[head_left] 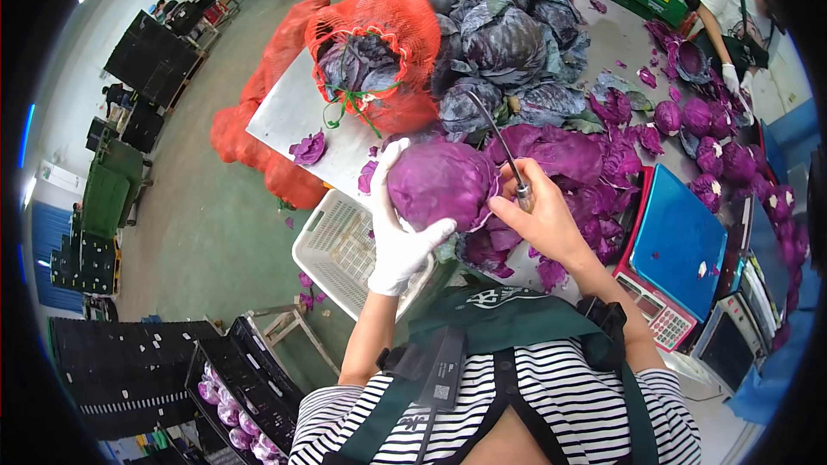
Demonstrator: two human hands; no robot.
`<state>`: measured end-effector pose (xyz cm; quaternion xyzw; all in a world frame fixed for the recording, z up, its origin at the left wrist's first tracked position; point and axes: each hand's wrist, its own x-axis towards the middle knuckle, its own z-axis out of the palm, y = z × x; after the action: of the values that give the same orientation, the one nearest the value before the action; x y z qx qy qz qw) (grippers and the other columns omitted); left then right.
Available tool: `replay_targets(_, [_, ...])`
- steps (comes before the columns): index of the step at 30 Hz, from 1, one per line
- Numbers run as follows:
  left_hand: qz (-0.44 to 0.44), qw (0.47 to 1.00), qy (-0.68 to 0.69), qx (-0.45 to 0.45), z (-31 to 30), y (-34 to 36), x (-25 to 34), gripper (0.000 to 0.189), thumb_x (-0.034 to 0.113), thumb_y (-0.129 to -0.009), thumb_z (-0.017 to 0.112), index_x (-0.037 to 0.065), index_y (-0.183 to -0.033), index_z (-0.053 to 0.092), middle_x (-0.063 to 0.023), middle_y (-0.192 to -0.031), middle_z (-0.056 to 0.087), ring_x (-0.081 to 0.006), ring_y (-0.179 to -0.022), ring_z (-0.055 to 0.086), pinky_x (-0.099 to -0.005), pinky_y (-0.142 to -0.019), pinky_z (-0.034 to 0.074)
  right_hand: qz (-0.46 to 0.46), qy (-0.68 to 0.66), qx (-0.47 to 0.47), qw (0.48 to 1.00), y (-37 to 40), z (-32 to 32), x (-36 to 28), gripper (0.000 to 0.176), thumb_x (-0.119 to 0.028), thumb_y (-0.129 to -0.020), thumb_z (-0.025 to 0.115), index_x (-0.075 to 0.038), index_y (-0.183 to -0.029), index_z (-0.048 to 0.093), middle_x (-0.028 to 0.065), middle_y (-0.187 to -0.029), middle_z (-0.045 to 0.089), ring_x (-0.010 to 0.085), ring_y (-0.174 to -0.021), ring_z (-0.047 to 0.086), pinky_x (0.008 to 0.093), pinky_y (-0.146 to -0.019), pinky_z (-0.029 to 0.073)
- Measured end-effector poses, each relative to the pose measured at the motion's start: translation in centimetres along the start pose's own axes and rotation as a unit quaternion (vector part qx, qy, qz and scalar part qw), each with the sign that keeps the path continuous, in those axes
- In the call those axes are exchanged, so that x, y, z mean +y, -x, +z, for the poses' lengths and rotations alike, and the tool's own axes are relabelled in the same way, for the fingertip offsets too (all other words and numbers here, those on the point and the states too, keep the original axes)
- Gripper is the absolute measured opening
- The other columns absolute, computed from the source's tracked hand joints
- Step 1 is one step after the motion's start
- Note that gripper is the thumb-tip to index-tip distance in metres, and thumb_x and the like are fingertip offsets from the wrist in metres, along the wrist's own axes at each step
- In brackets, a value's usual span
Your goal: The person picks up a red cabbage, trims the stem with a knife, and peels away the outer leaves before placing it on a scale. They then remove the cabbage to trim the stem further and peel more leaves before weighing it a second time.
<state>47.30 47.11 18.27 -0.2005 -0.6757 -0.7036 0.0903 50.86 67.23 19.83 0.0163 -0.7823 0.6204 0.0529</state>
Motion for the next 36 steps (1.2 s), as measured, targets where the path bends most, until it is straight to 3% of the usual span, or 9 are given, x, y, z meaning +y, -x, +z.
replay_targets(2, [-0.001, 1.000, 0.025, -0.004, 0.5, 0.1, 0.7, 0.109, 0.030, -0.057, 0.089, 0.004, -0.142, 0.028, -0.0134, -0.144, 0.033, -0.0271, -0.132, 0.036, -0.0410, -0.111, 0.029, -0.047, 0.010, 0.014, 0.999, 0.0, -0.2, 0.0, 0.044, -0.026, -0.077, 0.072, 0.001, -0.106, 0.052, 0.0056, -0.079, 0.056, 0.0110, -0.068, 0.054, 0.0287, -0.063, 0.046])
replay_targets(7, [0.072, 0.995, -0.071, -0.024, -0.2, -0.1, 0.3, 0.109, 0.031, -0.056, 0.090, 0.005, -0.142, 0.028, -0.0144, -0.145, 0.032, -0.0276, -0.134, 0.034, -0.0412, -0.111, 0.027, 0.044, -0.061, -0.038, 0.996, 0.2, -0.8, -0.8, 0.037, -0.016, -0.077, 0.068, 0.002, -0.107, 0.054, 0.0062, -0.079, 0.058, 0.0099, -0.065, 0.052, 0.0264, -0.061, 0.045])
replay_targets(14, [0.071, 0.994, -0.087, -0.003, 0.2, -0.1, 0.1, 0.108, 0.028, -0.056, 0.090, 0.004, -0.142, 0.028, -0.0148, -0.145, 0.032, -0.0277, -0.134, 0.033, -0.0410, -0.111, 0.026, 0.039, 0.003, 0.017, 0.999, -0.1, 0.3, 1.5, 0.029, -0.008, -0.079, 0.060, 0.002, -0.106, 0.054, 0.0024, -0.072, 0.057, 0.0058, -0.056, 0.048, 0.0230, -0.052, 0.041])
replay_targets(17, [0.052, 0.996, -0.064, 0.020, 0.7, -0.1, 0.3, 0.106, 0.026, -0.056, 0.089, 0.004, -0.142, 0.029, -0.0141, -0.145, 0.033, -0.0274, -0.133, 0.035, -0.0408, -0.111, 0.027, 0.085, -0.155, -0.001, 0.984, -0.3, 0.8, 2.1, 0.022, -0.010, -0.084, 0.060, 0.001, -0.102, 0.053, 0.0007, -0.067, 0.055, 0.0054, -0.048, 0.047, 0.0239, -0.044, 0.040])
replay_targets(22, [0.005, 0.998, -0.025, 0.052, 0.8, -0.1, 0.4, 0.105, 0.026, -0.056, 0.087, 0.004, -0.141, 0.030, -0.0125, -0.143, 0.035, -0.0269, -0.130, 0.037, -0.0405, -0.110, 0.029, 0.084, -0.216, -0.052, 0.971, -0.1, 0.3, 0.7, 0.038, -0.022, -0.082, 0.072, -0.002, -0.103, 0.048, -0.0015, -0.071, 0.050, 0.0035, -0.050, 0.046, 0.0206, -0.044, 0.037])
replay_targets(26, [0.056, 0.992, -0.106, 0.037, 0.4, -0.1, -0.4, 0.106, 0.027, -0.055, 0.087, 0.004, -0.141, 0.030, -0.0122, -0.142, 0.036, -0.0267, -0.129, 0.039, -0.0406, -0.108, 0.032, 0.091, -0.172, -0.066, 0.979, -0.2, 0.3, 0.9, 0.044, -0.021, -0.079, 0.076, -0.003, -0.104, 0.046, -0.0009, -0.077, 0.050, 0.0029, -0.052, 0.047, 0.0192, -0.043, 0.037])
replay_targets(31, [0.023, 0.997, -0.057, 0.053, 1.0, -0.2, 0.6, 0.105, 0.026, -0.056, 0.087, 0.004, -0.141, 0.030, -0.0135, -0.142, 0.036, -0.0269, -0.130, 0.038, -0.0408, -0.109, 0.030, 0.102, -0.297, -0.093, 0.945, 0.0, 0.2, 1.0, 0.038, -0.011, -0.081, 0.071, -0.003, -0.108, 0.045, -0.0015, -0.072, 0.048, 0.0035, -0.051, 0.046, 0.0199, -0.042, 0.037])
replay_targets(34, [0.036, 0.996, -0.060, 0.052, 1.2, -0.1, 0.7, 0.103, 0.024, -0.056, 0.087, 0.004, -0.141, 0.031, -0.0137, -0.142, 0.036, -0.0271, -0.129, 0.038, -0.0407, -0.109, 0.030, 0.105, -0.258, -0.090, 0.956, -0.5, 0.7, 1.3, 0.034, -0.002, -0.080, 0.062, -0.002, -0.110, 0.045, -0.0012, -0.070, 0.048, 0.0045, -0.050, 0.046, 0.0210, -0.043, 0.037])
replay_targets(36, [0.106, 0.982, -0.154, 0.028, 0.8, -0.1, -0.1, 0.102, 0.021, -0.056, 0.087, 0.005, -0.141, 0.032, -0.0123, -0.141, 0.037, -0.0263, -0.127, 0.041, -0.0398, -0.107, 0.032, 0.097, -0.235, -0.068, 0.965, -0.6, 1.6, 1.6, 0.034, 0.001, -0.079, 0.058, -0.002, -0.110, 0.045, -0.0010, -0.069, 0.048, 0.0050, -0.049, 0.046, 0.0216, -0.043, 0.038])
